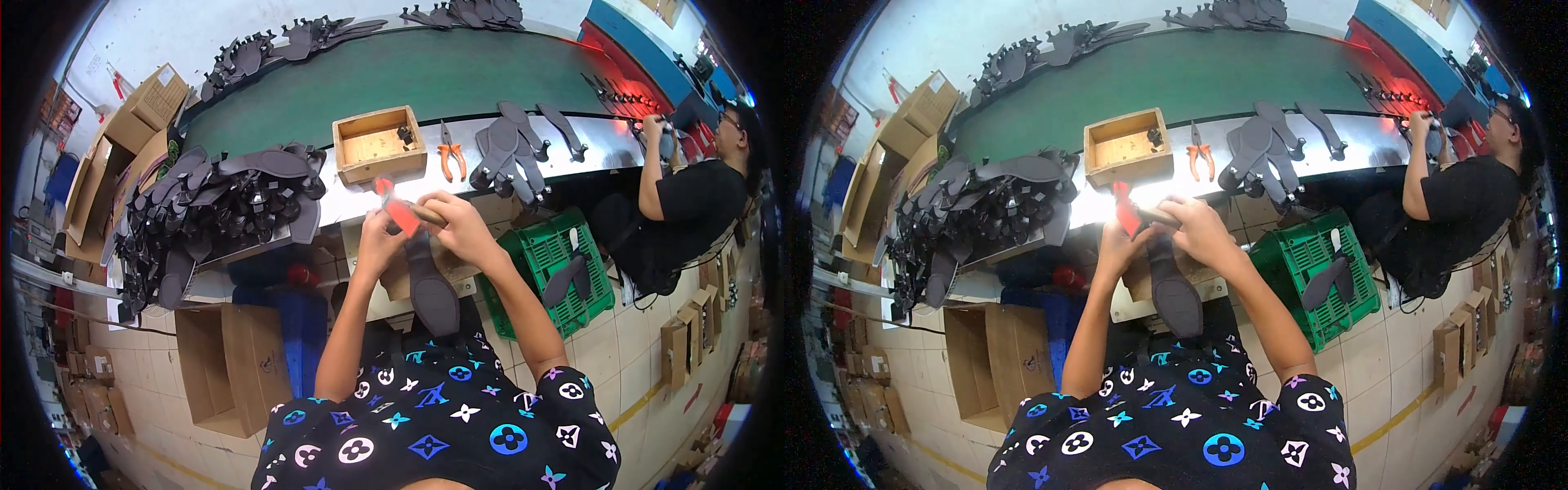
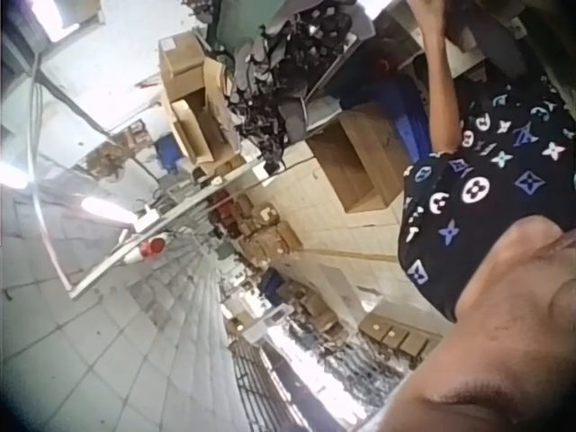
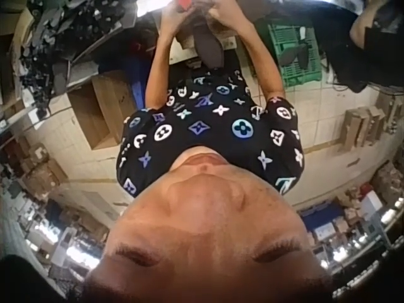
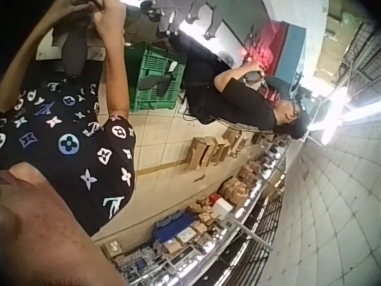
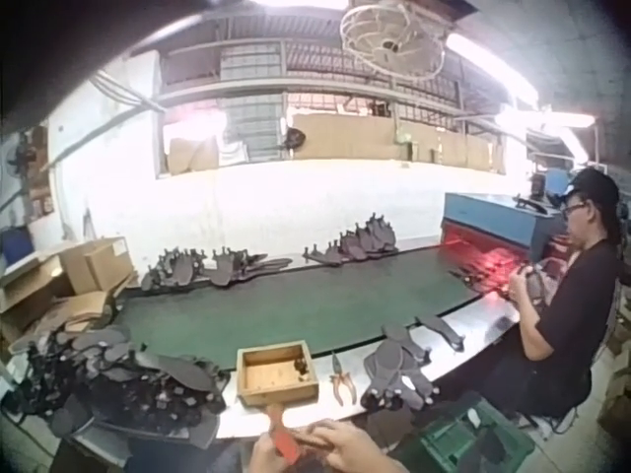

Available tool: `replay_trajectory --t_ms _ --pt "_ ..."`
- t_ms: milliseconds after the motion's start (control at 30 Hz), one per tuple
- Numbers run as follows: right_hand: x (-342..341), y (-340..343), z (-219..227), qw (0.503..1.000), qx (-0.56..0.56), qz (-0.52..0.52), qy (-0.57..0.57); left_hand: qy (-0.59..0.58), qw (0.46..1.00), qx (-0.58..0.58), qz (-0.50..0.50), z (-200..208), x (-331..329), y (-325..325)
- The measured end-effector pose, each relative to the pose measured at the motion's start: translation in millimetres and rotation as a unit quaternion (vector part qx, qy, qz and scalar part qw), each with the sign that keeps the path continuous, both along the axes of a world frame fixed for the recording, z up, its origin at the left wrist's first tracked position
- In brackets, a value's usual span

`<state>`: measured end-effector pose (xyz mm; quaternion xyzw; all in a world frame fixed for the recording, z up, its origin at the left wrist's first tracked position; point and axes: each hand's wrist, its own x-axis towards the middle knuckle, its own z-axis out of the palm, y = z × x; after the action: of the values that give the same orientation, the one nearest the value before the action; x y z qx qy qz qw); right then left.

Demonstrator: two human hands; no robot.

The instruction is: Assembling and hammering components of a shoe sole at a manufacturing station.

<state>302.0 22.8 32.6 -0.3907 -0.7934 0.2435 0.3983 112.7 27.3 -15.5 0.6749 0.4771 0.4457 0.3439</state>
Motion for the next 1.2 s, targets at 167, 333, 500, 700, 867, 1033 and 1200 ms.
replay_trajectory --t_ms 167,333,500,700,867,1033,1200 --pt "-4 -17 2 0.998 -0.007 -0.056 0.021 -0.046 0.999 -0.011 -0.011 -17 -12 3" --pt "5 -76 48 0.976 -0.134 -0.129 0.114 -0.074 0.989 -0.111 -0.071 -5 -12 6" --pt "4 -95 38 0.986 -0.063 -0.152 -0.022 -0.104 0.986 -0.085 -0.103 -4 -13 10" --pt "1 -112 90 0.987 0.023 -0.154 0.028 -0.074 0.978 -0.172 -0.09 2 -22 1" --pt "-4 -112 65 0.981 0.095 -0.171 -0.007 0.228 0.973 -0.003 -0.04 8 -8 -9" --pt "-1 -103 57 0.983 -0.088 -0.15 -0.065 0.247 0.967 -0.046 -0.046 3 -15 -16" --pt "9 -131 71 0.969 0.071 -0.169 0.164 0.267 0.963 -0.011 -0.038 5 -15 -10"
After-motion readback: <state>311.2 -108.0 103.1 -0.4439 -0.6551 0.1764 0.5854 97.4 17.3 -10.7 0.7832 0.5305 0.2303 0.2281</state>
